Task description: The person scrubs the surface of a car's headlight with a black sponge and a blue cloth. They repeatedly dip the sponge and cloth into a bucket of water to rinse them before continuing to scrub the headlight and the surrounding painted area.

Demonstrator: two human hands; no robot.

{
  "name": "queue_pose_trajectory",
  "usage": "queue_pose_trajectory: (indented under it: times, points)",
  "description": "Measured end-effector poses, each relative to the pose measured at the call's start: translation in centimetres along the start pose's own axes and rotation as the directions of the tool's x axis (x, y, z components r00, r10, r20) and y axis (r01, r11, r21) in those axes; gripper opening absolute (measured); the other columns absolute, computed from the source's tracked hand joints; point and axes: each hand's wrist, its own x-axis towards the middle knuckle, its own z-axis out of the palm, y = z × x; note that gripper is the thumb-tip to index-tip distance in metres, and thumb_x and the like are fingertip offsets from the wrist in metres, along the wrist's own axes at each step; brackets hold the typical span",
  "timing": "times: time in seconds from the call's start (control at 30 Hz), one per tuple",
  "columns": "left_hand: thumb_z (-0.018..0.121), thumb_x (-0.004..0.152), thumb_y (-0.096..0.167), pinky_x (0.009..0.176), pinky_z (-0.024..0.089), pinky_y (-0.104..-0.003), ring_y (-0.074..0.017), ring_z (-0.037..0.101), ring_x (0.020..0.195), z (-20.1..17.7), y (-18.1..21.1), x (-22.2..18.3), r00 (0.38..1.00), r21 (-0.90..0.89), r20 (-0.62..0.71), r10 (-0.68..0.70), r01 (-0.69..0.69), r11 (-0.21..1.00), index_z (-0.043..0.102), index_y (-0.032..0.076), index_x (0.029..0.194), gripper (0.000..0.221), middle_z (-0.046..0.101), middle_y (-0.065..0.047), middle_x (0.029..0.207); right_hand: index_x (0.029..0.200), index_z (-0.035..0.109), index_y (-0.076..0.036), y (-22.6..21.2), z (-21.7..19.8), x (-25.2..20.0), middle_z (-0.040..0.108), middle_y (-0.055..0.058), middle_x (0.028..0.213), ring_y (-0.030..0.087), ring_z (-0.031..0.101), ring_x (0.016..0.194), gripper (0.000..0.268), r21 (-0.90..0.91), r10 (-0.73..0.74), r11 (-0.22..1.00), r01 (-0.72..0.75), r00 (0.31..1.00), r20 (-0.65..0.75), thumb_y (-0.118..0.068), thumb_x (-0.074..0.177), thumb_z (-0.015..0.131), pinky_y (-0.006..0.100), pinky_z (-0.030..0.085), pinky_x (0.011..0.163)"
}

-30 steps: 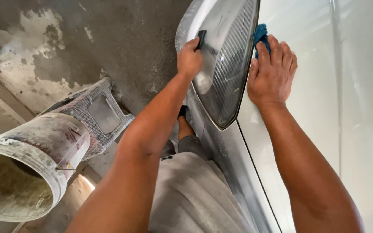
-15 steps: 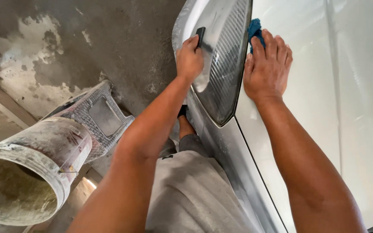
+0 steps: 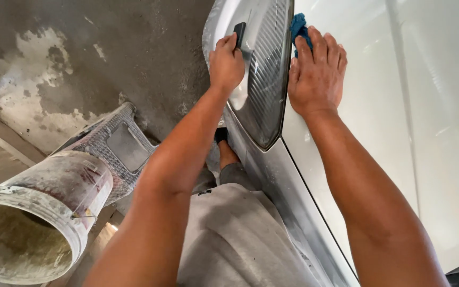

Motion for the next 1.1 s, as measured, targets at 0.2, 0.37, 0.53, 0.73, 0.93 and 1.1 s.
queue_pose_trajectory:
  times: [0.2, 0.37, 0.53, 0.73, 0.93, 1.1]
  points:
    - [0.064, 0.089, 0.006, 0.104, 0.045, -0.047, -0.0365, 0.055, 0.122, -5.9, 5.8, -14.5, 0.867, 0.055, 0.140, 0.478, -0.489, 0.871, 0.045, 0.006, 0.154, 0.068, 0.048, -0.021, 0.155, 0.150, 0.053, -0.009, 0.1, -0.2, 0.1, 0.038, 0.010, 0.163, 0.038, 0.028, 0.149, 0.044, 0.024, 0.012, 1.000, -0.013, 0.999, 0.040, -0.026, 0.110, 0.051, 0.056, 0.017, 0.122]
    - [0.067, 0.093, 0.007, 0.103, 0.047, -0.045, -0.0349, 0.054, 0.116, -4.7, 4.7, -9.7, 0.875, 0.137, 0.161, 0.457, -0.478, 0.868, 0.047, 0.007, 0.154, 0.064, 0.051, -0.016, 0.153, 0.151, 0.053, -0.009, 0.1, -0.1, 0.3, 0.038, 0.009, 0.164, 0.037, 0.028, 0.149, 0.044, 0.030, 0.018, 0.999, -0.019, 0.999, 0.033, -0.026, 0.111, 0.051, 0.056, 0.018, 0.123]
    - [0.060, 0.100, 0.009, 0.107, 0.048, -0.044, -0.0372, 0.055, 0.121, -1.4, 4.4, -1.0, 0.998, 0.090, 0.035, 0.044, -0.047, 0.995, 0.057, 0.011, 0.144, 0.044, 0.058, -0.010, 0.147, 0.151, 0.053, -0.009, 0.0, -0.4, -0.1, 0.039, 0.009, 0.163, 0.036, 0.029, 0.150, 0.042, 0.023, 0.010, 1.000, -0.011, 1.000, 0.029, -0.026, 0.113, 0.050, 0.055, 0.018, 0.124]
    - [0.066, 0.090, 0.007, 0.103, 0.047, -0.046, -0.0395, 0.055, 0.113, -6.8, 6.7, -13.1, 0.891, 0.152, 0.111, 0.441, -0.454, 0.878, 0.051, 0.001, 0.147, 0.060, 0.053, -0.019, 0.146, 0.150, 0.053, -0.008, 0.1, -0.2, -0.5, 0.040, 0.010, 0.162, 0.037, 0.029, 0.149, 0.043, 0.035, 0.008, 0.999, -0.009, 1.000, 0.030, -0.026, 0.111, 0.051, 0.055, 0.019, 0.123]
    - [0.064, 0.096, 0.009, 0.092, 0.048, -0.044, -0.0391, 0.056, 0.106, -4.4, 5.5, -6.3, 0.881, 0.192, 0.185, 0.436, -0.467, 0.863, 0.051, 0.001, 0.149, 0.055, 0.052, -0.018, 0.149, 0.149, 0.054, -0.007, 0.0, 0.0, 0.2, 0.040, 0.011, 0.161, 0.037, 0.029, 0.148, 0.044, 0.017, -0.002, 1.000, 0.002, 1.000, 0.014, -0.025, 0.109, 0.052, 0.056, 0.018, 0.121]
    - [0.062, 0.097, 0.009, 0.103, 0.049, -0.043, -0.0377, 0.055, 0.117, -2.6, 6.2, -2.1, 0.959, 0.210, -0.035, 0.281, -0.268, 0.940, 0.057, 0.006, 0.144, 0.047, 0.054, -0.012, 0.149, 0.151, 0.054, -0.010, -0.5, -0.6, 0.4, 0.039, 0.009, 0.163, 0.036, 0.028, 0.149, 0.043, 0.053, 0.027, 0.998, -0.029, 0.999, 0.034, -0.026, 0.111, 0.050, 0.056, 0.018, 0.123]
